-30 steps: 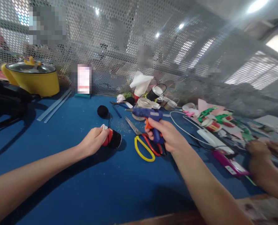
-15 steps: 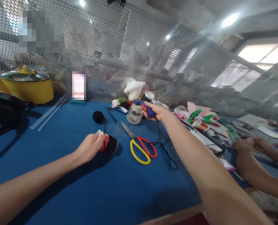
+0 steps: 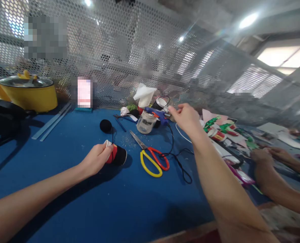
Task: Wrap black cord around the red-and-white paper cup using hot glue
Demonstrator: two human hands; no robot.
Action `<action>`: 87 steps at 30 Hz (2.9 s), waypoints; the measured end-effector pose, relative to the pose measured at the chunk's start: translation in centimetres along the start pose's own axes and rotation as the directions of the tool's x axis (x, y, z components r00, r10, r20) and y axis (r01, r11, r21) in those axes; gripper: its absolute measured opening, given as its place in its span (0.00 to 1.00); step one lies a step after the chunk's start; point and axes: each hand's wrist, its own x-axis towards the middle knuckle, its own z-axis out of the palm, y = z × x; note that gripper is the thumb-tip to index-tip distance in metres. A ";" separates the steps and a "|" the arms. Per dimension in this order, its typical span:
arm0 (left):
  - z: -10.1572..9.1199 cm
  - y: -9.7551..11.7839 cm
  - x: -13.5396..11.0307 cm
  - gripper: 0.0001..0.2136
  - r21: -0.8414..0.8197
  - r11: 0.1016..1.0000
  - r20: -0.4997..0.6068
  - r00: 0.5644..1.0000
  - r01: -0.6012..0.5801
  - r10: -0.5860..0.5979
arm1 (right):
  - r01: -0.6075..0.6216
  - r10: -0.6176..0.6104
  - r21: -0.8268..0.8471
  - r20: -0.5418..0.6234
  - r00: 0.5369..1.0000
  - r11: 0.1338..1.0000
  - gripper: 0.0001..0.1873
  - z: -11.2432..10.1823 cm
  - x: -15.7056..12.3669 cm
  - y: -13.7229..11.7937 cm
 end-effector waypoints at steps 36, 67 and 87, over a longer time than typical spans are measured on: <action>0.0 1.9 -1.1 0.16 -0.082 0.997 0.152 0.988 0.017 -0.004 | -0.234 -0.343 0.658 0.624 0.702 0.716 0.05 6.0 -11.9 -3.2; 0.3 2.7 -2.1 0.13 -0.300 0.952 0.202 0.979 0.061 0.000 | 0.064 -0.433 0.595 0.501 0.749 0.801 0.07 6.6 -11.4 -2.1; 0.2 2.6 -2.2 0.14 -0.265 0.964 0.172 0.984 0.011 0.037 | 0.120 -0.446 0.571 0.475 0.758 0.812 0.07 6.1 -11.3 -2.1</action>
